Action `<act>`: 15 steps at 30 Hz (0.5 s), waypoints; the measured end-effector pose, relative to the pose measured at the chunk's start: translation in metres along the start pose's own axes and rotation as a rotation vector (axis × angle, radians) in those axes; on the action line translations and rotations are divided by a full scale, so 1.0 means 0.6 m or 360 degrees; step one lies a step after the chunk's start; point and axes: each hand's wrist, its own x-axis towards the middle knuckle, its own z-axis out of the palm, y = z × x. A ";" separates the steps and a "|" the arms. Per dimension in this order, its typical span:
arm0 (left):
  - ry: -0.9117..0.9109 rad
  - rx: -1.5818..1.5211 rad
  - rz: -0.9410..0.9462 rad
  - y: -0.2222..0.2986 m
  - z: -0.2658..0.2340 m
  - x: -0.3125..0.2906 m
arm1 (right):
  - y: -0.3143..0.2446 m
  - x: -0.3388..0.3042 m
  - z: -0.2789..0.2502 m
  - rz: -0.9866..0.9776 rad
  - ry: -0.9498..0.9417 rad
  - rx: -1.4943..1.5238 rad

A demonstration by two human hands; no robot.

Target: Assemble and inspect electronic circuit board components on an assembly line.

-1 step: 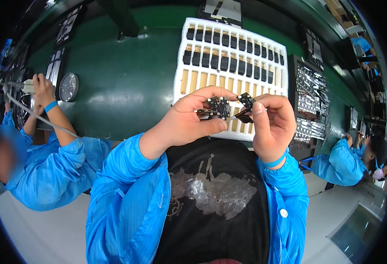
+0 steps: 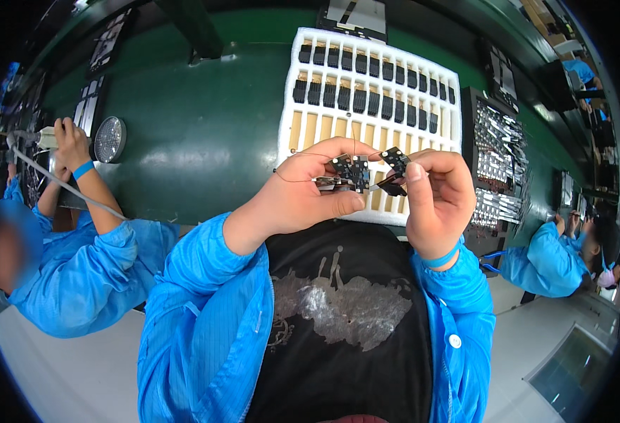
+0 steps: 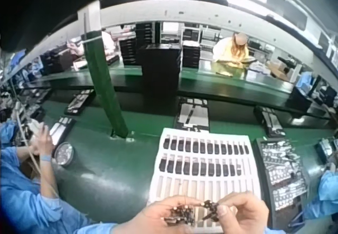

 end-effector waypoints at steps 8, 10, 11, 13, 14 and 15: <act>0.0109 -0.0271 0.0200 -0.020 -0.013 -0.002 | -0.013 0.012 -0.015 -0.0028 0.0013 0.0188; 0.0137 -0.0309 0.0227 -0.028 -0.017 -0.005 | -0.016 0.020 -0.017 0.0096 0.0085 0.0219; 0.0167 -0.0346 0.0248 -0.032 -0.019 -0.008 | -0.012 0.027 -0.023 0.0085 0.0062 0.0255; 0.0209 -0.0487 0.0245 -0.034 -0.028 -0.014 | -0.023 0.040 -0.030 0.0142 0.0061 0.0313; 0.0252 -0.0633 0.0228 -0.034 -0.034 -0.017 | -0.027 0.047 -0.034 0.0212 0.0061 0.0371; 0.0267 -0.0627 0.0304 -0.036 -0.040 -0.020 | -0.027 0.055 -0.039 0.0243 0.0044 0.0332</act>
